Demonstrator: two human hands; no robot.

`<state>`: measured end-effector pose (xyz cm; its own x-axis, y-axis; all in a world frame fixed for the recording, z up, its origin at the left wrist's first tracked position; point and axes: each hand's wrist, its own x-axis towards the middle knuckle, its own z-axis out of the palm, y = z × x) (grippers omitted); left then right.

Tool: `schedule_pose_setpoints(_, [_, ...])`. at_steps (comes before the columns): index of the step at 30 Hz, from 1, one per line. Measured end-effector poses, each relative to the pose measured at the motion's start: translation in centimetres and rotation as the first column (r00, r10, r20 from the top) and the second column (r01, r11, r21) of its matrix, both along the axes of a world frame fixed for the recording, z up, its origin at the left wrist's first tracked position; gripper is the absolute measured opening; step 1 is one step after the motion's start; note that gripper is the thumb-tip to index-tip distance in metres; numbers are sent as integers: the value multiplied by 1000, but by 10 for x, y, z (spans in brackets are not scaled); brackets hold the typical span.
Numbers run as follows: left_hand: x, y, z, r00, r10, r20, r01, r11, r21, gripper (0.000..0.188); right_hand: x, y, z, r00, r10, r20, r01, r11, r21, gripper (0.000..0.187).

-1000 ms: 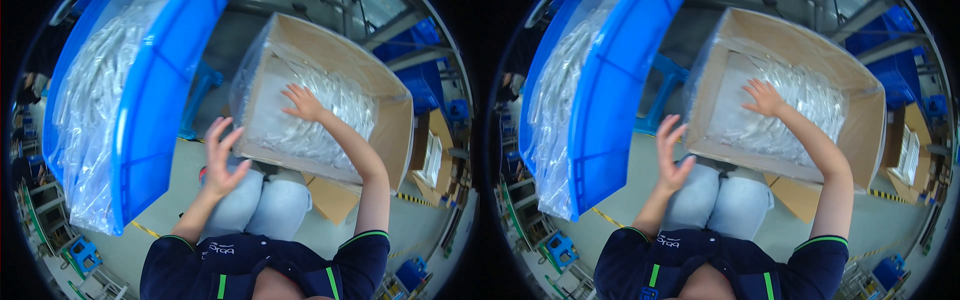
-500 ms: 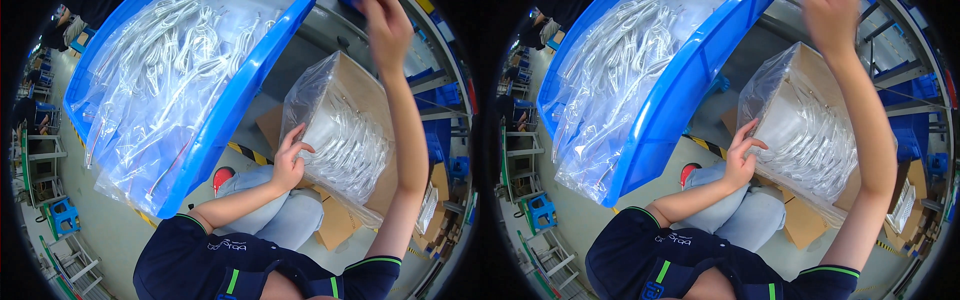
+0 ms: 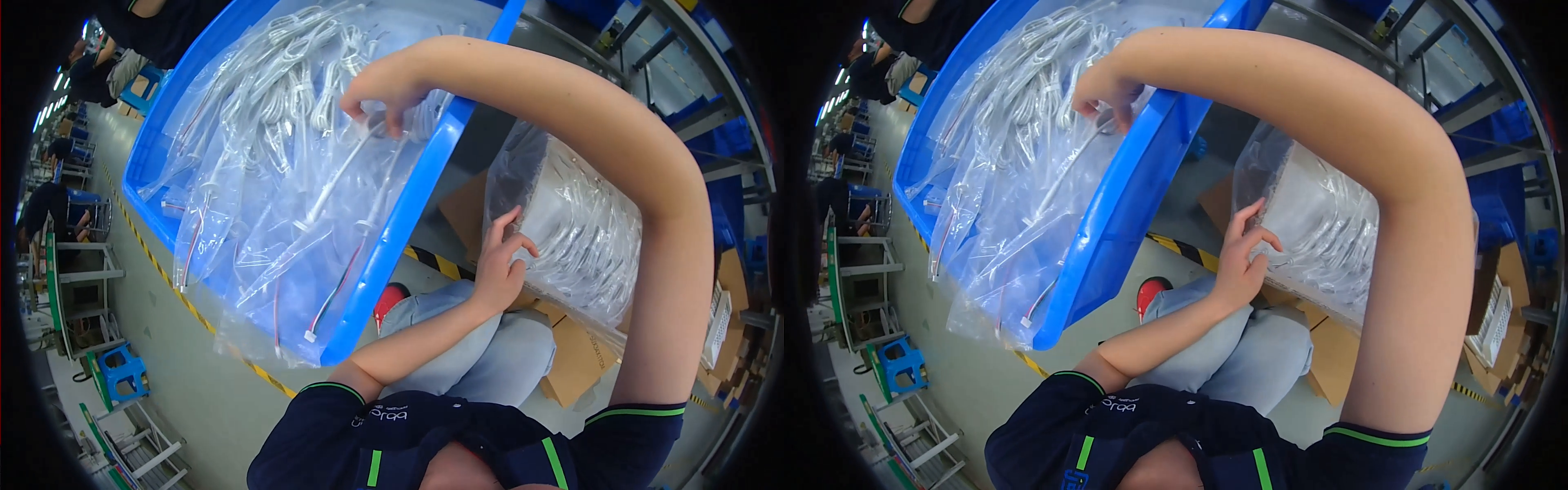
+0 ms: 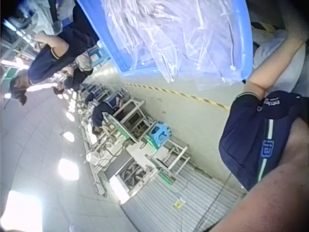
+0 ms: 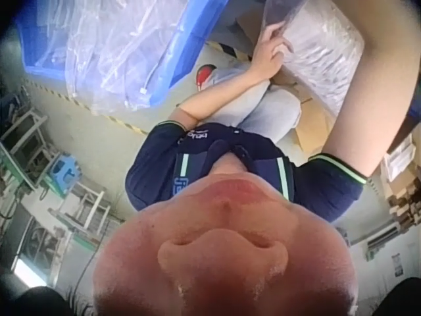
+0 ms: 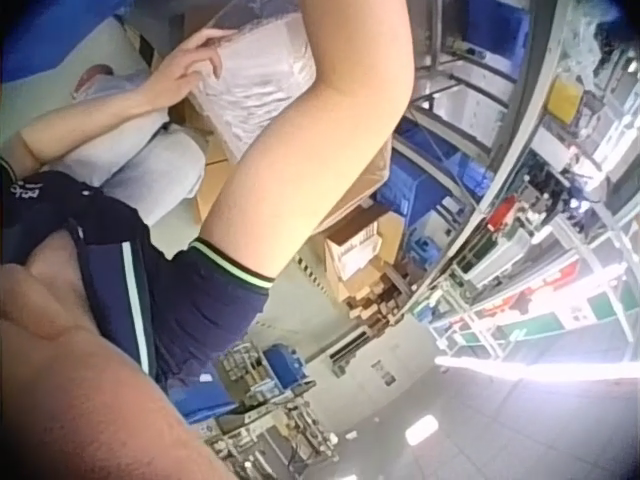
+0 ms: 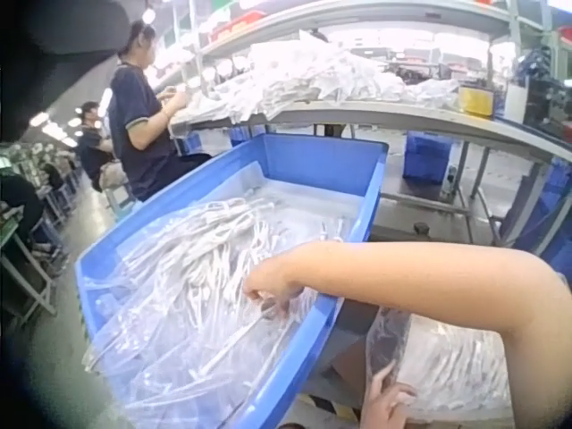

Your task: The person packs plastic-wrapped electronic components into a cardboard box by hand.

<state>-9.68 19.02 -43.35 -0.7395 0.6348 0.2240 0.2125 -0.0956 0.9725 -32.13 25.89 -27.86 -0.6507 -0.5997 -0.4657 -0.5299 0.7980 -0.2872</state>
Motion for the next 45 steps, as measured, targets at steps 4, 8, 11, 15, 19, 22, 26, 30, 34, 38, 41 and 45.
schedule_pose_setpoints(4, [2, -2, -6, 998, -23, 54, 21, 999, 31, 24, -7, 35, -7, 966, -128, -223, 19, 900, -436, 40])
schedule_pose_setpoints(8, [6, -5, -5, 1000, -10, 29, 10, 1000, 14, 23, -11, 33, 28, 602, -719, -349, -72, 386, -920, 13])
schedule_pose_setpoints(11, [11, 4, -7, 999, -28, 36, 25, 998, 61, 24, -12, 79, 60, 669, -694, -267, -314, 62, -947, 25])
schedule_pose_setpoints(15, [-3, -14, -20, 999, 38, 2, -38, 999, -10, 23, 71, 82, 94, 411, -890, 196, -177, -289, -941, 26])
schedule_pose_setpoints(19, [1, -3, -1, 995, -20, -98, 15, 999, -52, 34, 183, 148, 91, 173, -940, 294, -211, -327, -921, 22])
schedule_pose_setpoints(22, [3, -2, 9, 973, 18, -231, -57, 985, -162, 45, 257, 235, 13, 9, -899, 439, -126, -436, -891, 26])
schedule_pose_setpoints(26, [3, 0, -1, 993, -24, -114, 11, 993, -116, 45, 303, 198, -81, -66, -862, 503, 135, -507, -851, 34])
schedule_pose_setpoints(30, [7, 0, -5, 989, -23, -143, 5, 993, -122, 43, 308, 168, -176, -118, -857, 502, 351, -509, -786, 67])
schedule_pose_setpoints(34, [6, -6, -4, 991, -39, -124, 18, 986, -164, 40, 276, 133, -198, -63, -739, 670, 432, -626, -649, 69])
schedule_pose_setpoints(38, [7, -6, 0, 993, -34, -112, 16, 987, -159, 39, 262, 139, -235, -84, -785, 614, 497, -568, -657, 67])
schedule_pose_setpoints(41, [7, -1, 1, 991, -21, -135, -4, 984, -180, 36, 281, 161, -291, -248, -910, 333, 818, -381, -431, 67])
schedule_pose_setpoints(45, [3, -4, -2, 988, -15, -152, -13, 984, -179, 33, 279, 161, -292, 4, -999, -33, 995, 1, 100, 68])
